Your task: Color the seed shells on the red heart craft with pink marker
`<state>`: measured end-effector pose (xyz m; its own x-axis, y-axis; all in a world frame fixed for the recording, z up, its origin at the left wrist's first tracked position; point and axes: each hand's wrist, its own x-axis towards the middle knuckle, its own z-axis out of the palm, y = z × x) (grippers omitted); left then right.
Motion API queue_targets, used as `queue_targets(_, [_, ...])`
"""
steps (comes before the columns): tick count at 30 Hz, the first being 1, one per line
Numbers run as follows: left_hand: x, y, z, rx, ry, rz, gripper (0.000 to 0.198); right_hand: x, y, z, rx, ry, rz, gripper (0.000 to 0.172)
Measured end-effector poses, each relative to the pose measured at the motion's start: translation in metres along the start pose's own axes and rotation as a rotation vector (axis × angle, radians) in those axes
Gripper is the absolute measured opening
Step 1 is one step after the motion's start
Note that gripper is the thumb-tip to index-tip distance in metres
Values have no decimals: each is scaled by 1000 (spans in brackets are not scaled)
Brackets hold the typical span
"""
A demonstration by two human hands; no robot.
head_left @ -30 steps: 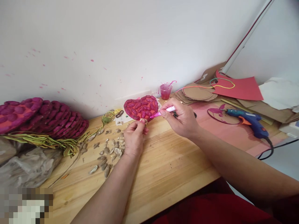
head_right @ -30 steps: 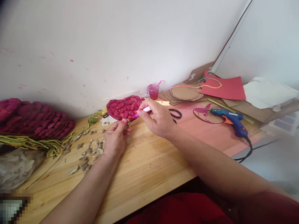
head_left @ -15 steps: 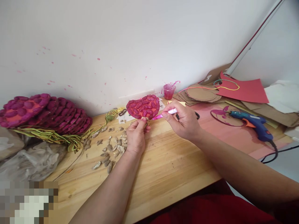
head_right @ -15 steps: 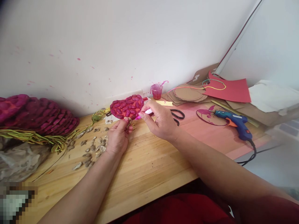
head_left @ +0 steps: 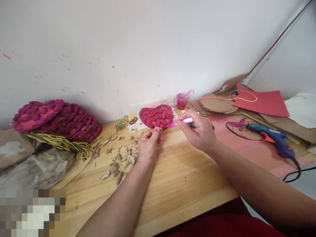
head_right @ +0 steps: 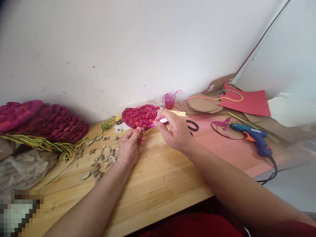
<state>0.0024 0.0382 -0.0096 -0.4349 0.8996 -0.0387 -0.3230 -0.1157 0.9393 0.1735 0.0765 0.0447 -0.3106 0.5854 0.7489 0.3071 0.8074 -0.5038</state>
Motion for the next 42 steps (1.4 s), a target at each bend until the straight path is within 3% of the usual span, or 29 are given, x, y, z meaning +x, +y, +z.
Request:
queue_targets(19, [-1,-3,-3,175,-53,77,31,-1,2,0,-33,27,-2,7])
queue_targets(25, [-2,0,0,126,-21,78,31,-1,1,0,-23,48,24,9])
queue_targets(30, [-2,2,1,100,-20,41,30,-1,1,2,-15,-12,-10,9])
queue_targets(35, [-2,1,0,88,-14,32,30,0,1,0,-24,78,5,9])
queue_targets(42, [-2,2,1,127,-26,45,31,-1,1,1,-27,58,-9,9])
